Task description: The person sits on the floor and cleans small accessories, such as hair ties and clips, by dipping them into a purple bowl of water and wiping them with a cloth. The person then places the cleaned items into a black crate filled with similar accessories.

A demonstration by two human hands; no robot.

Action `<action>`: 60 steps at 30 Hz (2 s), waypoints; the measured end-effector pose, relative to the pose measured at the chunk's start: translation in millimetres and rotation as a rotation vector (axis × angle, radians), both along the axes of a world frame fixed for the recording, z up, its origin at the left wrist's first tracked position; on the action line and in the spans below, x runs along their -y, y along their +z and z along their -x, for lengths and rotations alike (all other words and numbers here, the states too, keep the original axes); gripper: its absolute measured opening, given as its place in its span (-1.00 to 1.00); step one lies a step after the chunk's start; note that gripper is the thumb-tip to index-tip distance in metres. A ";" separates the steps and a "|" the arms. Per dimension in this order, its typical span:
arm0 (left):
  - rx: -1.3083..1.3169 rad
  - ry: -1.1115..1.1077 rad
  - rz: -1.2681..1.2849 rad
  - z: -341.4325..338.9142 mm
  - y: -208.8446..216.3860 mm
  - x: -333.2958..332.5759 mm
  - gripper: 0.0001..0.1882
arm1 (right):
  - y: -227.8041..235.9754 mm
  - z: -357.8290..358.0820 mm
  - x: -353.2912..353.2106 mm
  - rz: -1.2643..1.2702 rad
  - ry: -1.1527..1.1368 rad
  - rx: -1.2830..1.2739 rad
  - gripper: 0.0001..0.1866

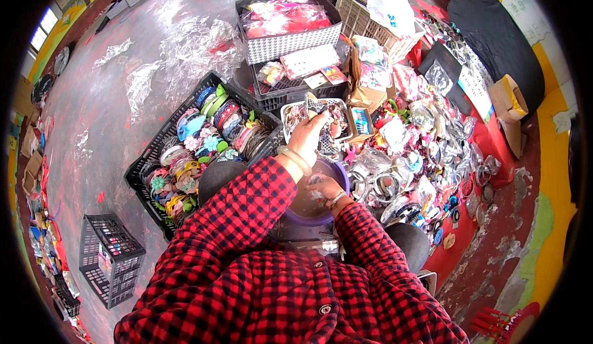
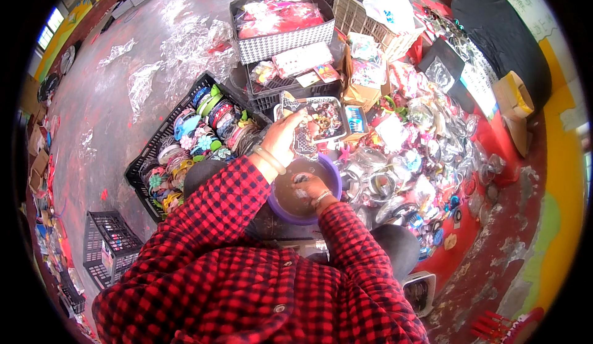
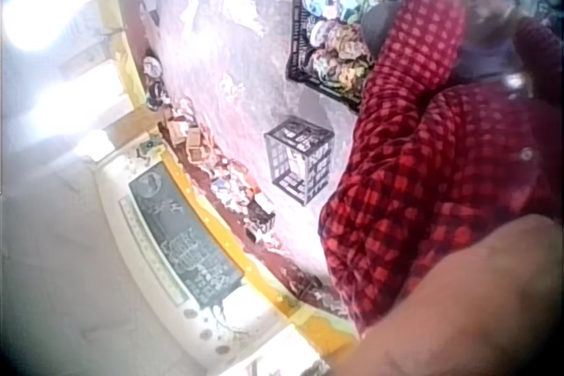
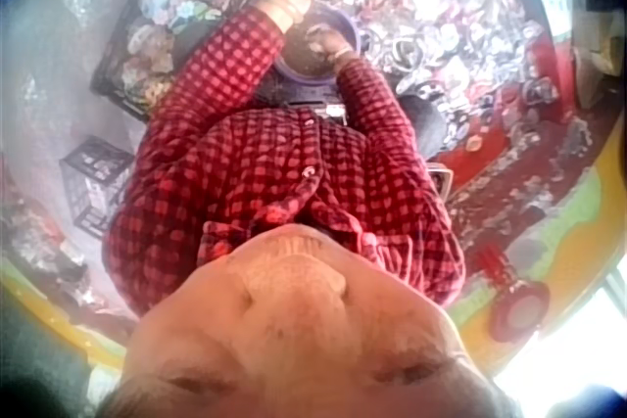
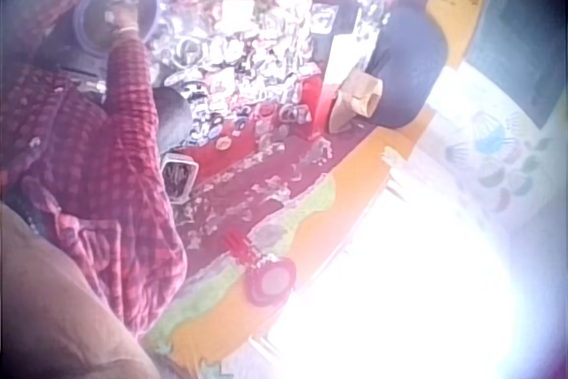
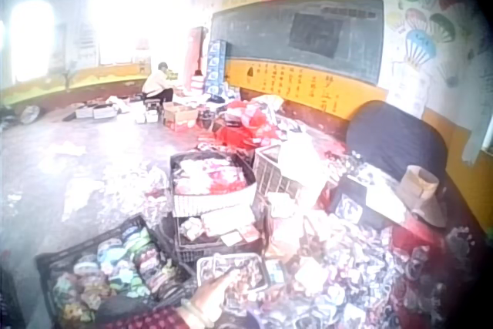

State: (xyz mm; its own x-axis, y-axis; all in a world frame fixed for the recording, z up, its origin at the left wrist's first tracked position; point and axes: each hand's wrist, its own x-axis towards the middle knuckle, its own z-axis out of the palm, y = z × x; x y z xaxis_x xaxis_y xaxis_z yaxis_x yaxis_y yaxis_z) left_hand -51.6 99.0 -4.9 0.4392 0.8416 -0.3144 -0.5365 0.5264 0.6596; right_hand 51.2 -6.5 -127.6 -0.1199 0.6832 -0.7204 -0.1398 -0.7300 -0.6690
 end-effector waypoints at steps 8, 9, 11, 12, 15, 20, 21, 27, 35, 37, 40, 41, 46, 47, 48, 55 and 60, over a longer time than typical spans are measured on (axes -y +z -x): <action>0.005 0.005 -0.001 -1.9 0.9 1.2 -0.79 | 12.7 4.3 -1.0 -0.094 -0.030 -0.039 -0.80; -0.007 -0.002 -0.002 -1.5 2.0 1.5 -0.78 | 8.6 5.0 -1.7 -0.095 -0.059 -0.013 -0.82; -0.013 -0.005 0.002 -1.9 4.9 2.7 -0.77 | 2.7 8.9 -3.3 -0.099 -0.121 0.037 -0.84; -0.007 0.000 0.006 -2.7 6.3 3.4 -0.77 | 1.5 8.9 -2.5 -0.097 -0.154 0.048 -0.86; 0.026 0.001 0.006 -1.8 8.3 2.1 -0.81 | 12.5 11.0 -4.3 -0.146 -0.207 0.091 -0.79; 0.045 -0.028 0.017 -1.6 7.9 0.9 -0.82 | 14.9 17.6 -5.6 -0.143 -0.350 0.014 -0.60; 0.011 -0.024 -0.012 -1.6 -0.8 -0.7 -0.81 | 14.2 17.0 -5.1 -0.118 -0.363 -0.028 -0.59; 0.034 -0.019 0.023 -3.5 7.7 2.7 -0.81 | 14.6 19.2 -6.1 -0.144 -0.466 -0.050 -0.63; 0.051 -0.030 0.038 -2.1 7.3 0.5 -0.81 | 19.0 18.3 -7.2 -0.099 -0.425 -0.134 -0.66; 0.044 -0.025 0.035 -1.4 8.3 1.1 -0.81 | 14.2 17.2 -7.2 -0.084 -0.456 -0.069 -0.72; 0.051 -0.028 0.041 -0.7 9.3 0.1 -0.81 | -3.3 9.6 -7.2 -0.241 -0.335 0.044 -0.72; 0.059 -0.037 0.053 0.0 11.7 0.9 -0.81 | -5.0 6.5 -7.2 -0.322 -0.265 0.084 -0.70; 0.053 -0.090 -0.151 3.5 5.2 -3.2 -0.78 | 3.0 -6.2 9.1 -0.164 -0.112 -0.308 -0.72; 0.091 -0.103 -0.088 4.1 9.6 -3.0 -0.76 | 2.5 -12.1 10.2 -0.254 -0.017 -0.214 -0.72; 0.129 -0.118 -0.024 4.6 14.7 -3.1 -0.73 | -0.4 -18.5 11.0 -0.342 0.077 -0.118 -0.72; 0.154 -0.212 -0.065 15.5 34.8 -5.4 -0.43 | 61.8 -55.0 10.3 -0.512 0.126 0.150 -0.60; 0.092 -0.236 -0.219 18.2 33.0 -1.1 -0.52 | 157.9 -96.1 14.0 -0.533 -0.192 -0.071 -0.61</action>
State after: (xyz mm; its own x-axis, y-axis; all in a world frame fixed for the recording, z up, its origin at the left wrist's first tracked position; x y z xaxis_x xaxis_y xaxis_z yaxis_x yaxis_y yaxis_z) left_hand -69.8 100.2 28.1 0.6483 0.7564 -0.0870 -0.4794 0.4943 0.7251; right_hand 147.4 -20.5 30.2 0.0063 0.9642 -0.2652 -0.2949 -0.2516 -0.9218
